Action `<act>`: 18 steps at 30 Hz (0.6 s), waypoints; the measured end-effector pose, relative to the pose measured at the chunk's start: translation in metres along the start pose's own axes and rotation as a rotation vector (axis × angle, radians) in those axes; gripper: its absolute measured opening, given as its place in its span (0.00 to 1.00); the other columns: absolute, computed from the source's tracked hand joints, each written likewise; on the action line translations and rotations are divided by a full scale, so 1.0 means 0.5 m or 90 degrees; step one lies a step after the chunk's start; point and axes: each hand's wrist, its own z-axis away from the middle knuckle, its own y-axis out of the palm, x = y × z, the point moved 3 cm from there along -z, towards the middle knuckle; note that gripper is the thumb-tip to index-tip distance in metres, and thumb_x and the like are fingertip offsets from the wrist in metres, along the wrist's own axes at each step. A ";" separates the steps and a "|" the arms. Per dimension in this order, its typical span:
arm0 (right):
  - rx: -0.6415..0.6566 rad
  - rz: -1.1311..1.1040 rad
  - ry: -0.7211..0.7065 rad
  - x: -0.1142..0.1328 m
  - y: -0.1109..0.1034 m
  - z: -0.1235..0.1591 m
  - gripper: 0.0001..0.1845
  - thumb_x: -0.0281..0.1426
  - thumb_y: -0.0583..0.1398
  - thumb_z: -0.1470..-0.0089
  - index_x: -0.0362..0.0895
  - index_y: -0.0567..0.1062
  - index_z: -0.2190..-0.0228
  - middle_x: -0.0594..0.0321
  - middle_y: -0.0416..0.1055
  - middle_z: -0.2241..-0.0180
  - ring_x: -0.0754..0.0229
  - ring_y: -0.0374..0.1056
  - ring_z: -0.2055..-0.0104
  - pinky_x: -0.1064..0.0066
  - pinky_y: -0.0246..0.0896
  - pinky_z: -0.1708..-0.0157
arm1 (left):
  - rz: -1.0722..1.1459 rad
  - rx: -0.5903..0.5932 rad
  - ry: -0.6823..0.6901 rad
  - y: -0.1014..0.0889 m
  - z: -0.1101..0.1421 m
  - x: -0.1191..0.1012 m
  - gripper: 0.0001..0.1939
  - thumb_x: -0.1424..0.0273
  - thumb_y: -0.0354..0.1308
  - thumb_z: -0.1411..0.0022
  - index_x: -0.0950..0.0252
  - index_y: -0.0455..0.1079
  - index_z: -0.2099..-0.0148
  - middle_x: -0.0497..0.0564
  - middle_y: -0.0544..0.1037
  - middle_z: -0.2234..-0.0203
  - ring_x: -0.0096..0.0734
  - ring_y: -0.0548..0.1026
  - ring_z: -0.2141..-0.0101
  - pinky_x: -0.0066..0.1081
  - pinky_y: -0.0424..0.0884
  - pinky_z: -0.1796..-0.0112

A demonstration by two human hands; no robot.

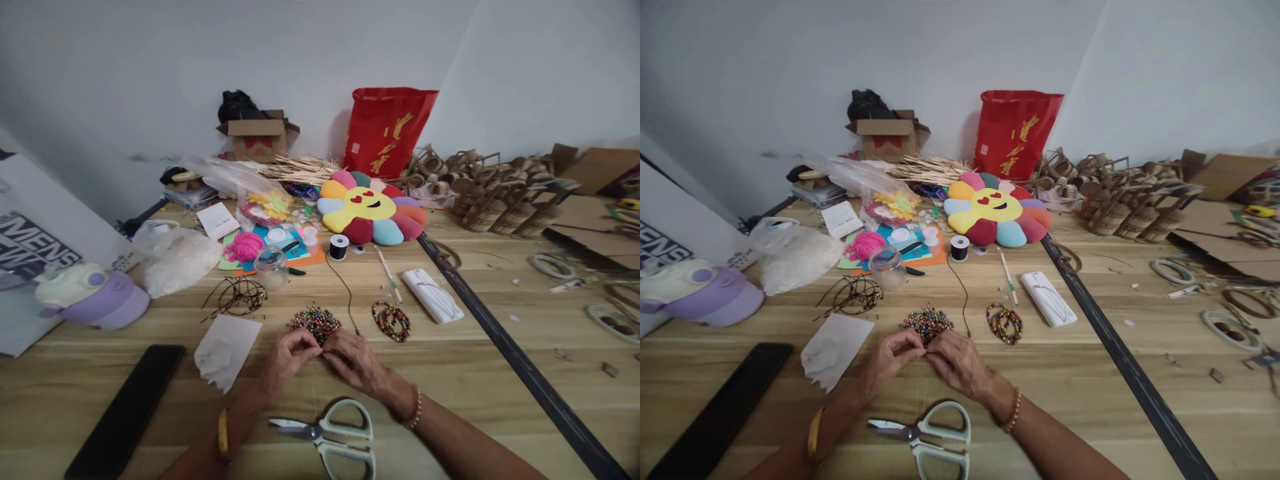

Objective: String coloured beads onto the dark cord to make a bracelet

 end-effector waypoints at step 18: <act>-0.020 0.010 0.050 -0.016 -0.003 0.009 0.06 0.26 0.54 0.36 0.44 0.70 0.64 0.59 0.70 0.68 0.58 0.66 0.65 0.68 0.64 0.66 | -0.377 -0.117 0.111 -0.035 -0.067 -0.053 0.07 0.75 0.56 0.41 0.65 0.76 0.67 0.53 0.81 0.69 0.36 0.77 0.65 0.32 0.70 0.60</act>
